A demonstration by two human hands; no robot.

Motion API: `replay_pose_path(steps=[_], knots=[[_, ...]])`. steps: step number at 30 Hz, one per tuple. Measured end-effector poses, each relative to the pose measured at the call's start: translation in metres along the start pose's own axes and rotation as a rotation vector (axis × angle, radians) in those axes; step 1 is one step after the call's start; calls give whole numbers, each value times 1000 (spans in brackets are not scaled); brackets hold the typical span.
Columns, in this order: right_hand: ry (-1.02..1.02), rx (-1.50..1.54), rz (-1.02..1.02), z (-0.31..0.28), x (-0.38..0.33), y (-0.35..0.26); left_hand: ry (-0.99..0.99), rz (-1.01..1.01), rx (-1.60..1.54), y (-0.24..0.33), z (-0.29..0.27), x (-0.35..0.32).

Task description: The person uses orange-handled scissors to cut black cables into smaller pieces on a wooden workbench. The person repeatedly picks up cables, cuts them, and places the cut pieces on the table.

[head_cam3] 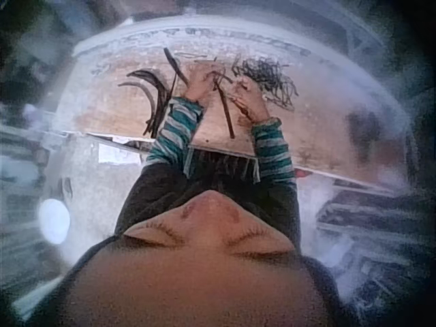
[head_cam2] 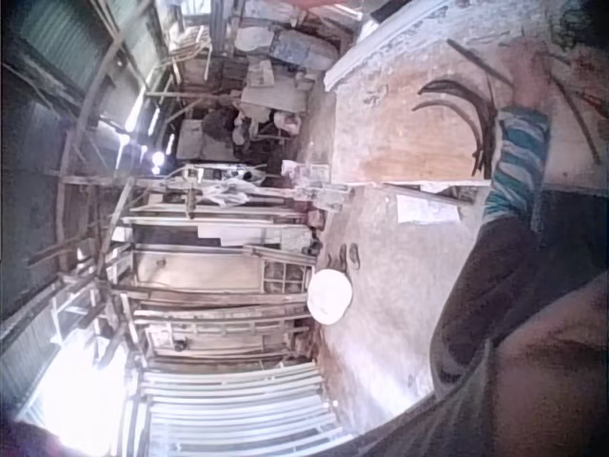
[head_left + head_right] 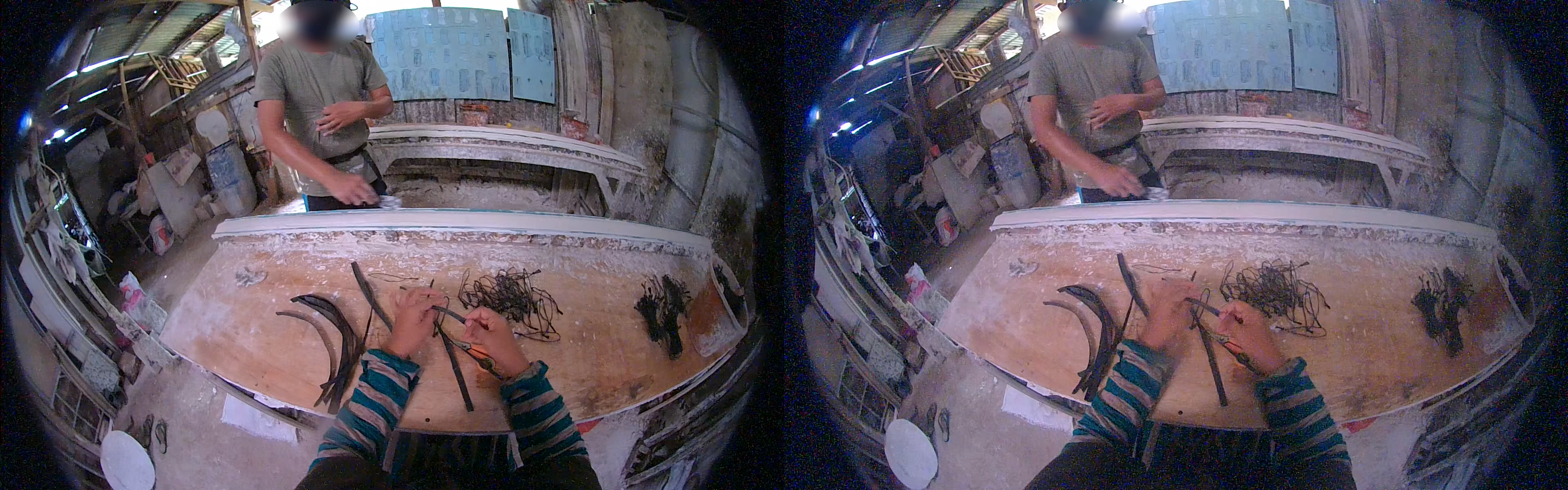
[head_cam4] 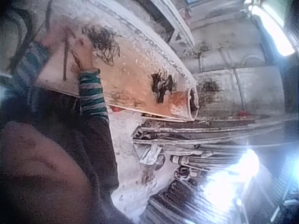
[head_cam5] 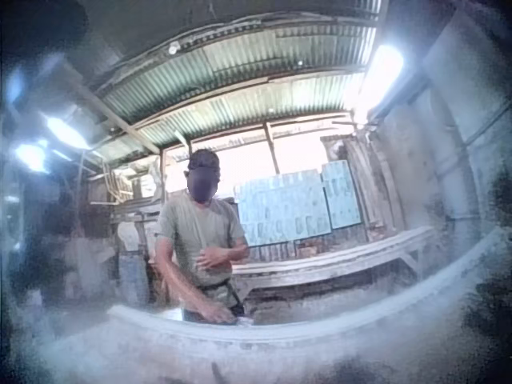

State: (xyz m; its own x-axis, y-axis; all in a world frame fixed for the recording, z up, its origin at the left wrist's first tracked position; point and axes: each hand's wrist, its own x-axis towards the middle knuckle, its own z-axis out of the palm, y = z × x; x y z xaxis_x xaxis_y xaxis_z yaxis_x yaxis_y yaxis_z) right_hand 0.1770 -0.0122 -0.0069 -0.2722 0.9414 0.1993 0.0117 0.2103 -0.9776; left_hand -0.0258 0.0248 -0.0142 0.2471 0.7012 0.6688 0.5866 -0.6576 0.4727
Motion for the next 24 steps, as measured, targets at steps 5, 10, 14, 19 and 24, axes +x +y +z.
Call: replay_pose_path(steps=[5,10,14,19,24], knots=[[73,32,2,-6,-3,-18,217,-81,-154,-8,-22,6],[100,277,92,-26,-1,-20,379,-468,-700,-10,-28,7],[119,462,141,-34,2,-21,366,-506,-796,-14,-39,5],[199,714,91,-39,1,-21,344,-536,-916,-10,-46,3],[167,728,64,-44,2,-21,408,-346,-631,-11,-41,7]])
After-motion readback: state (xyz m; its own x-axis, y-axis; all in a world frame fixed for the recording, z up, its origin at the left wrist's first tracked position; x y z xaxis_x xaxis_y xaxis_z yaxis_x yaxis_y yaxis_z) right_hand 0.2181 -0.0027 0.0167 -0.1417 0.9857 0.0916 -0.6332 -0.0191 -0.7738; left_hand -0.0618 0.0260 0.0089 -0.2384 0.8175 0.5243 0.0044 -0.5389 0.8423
